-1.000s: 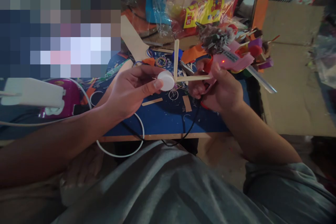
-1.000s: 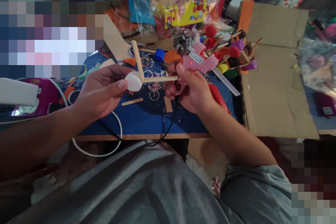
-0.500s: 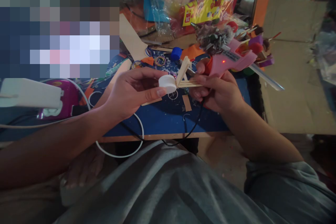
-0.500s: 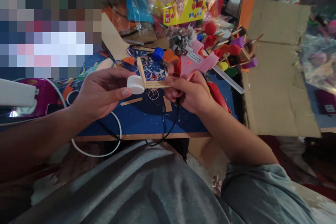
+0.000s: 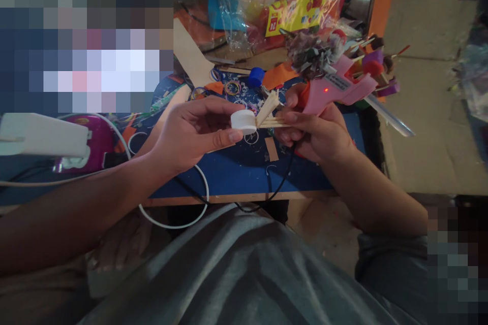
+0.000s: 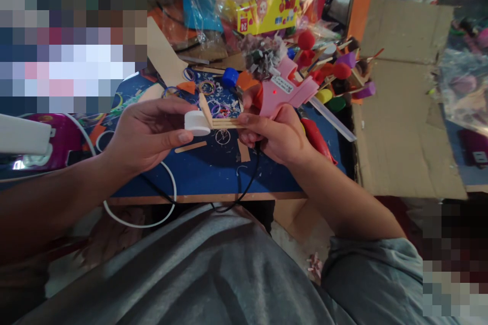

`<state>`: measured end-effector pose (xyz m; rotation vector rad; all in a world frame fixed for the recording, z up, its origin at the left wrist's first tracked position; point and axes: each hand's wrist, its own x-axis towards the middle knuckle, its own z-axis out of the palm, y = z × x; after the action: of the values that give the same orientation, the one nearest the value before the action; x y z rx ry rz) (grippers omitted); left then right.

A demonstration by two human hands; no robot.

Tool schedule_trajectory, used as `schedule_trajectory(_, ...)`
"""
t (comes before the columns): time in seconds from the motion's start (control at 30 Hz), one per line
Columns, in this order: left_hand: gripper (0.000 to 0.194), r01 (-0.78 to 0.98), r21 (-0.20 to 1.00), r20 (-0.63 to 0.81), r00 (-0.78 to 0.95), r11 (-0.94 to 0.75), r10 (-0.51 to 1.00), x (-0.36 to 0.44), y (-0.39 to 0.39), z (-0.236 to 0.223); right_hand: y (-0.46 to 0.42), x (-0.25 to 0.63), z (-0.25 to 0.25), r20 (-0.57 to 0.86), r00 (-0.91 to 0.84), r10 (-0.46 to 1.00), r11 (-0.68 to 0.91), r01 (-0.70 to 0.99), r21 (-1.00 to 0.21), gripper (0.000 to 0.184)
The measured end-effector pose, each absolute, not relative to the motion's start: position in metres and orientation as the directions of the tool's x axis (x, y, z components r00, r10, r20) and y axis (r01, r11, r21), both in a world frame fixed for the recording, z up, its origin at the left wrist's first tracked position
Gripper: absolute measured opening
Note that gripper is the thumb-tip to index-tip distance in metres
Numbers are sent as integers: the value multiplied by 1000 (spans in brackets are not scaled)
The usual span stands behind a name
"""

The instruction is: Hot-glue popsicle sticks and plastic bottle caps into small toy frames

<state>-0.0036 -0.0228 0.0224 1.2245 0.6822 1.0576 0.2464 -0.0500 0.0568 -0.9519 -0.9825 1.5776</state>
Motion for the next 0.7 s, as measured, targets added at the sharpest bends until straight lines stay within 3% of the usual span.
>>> schedule_trajectory(0.17,40,-279,939,308,427,-200,850,-7,-14,16,-52,249,53,-25,-172,985,-76,-298,-952,62)
schedule_trajectory(0.43,48,-212,836,546,418,-506,726,-13,-10,10,-55,260,37,116,-193,974,61,-271,-961,47)
schedule_trajectory(0.7,58,-166,620,752,404,-767,521,-11,-4,7,-56,261,27,172,-265,949,134,-155,-979,49)
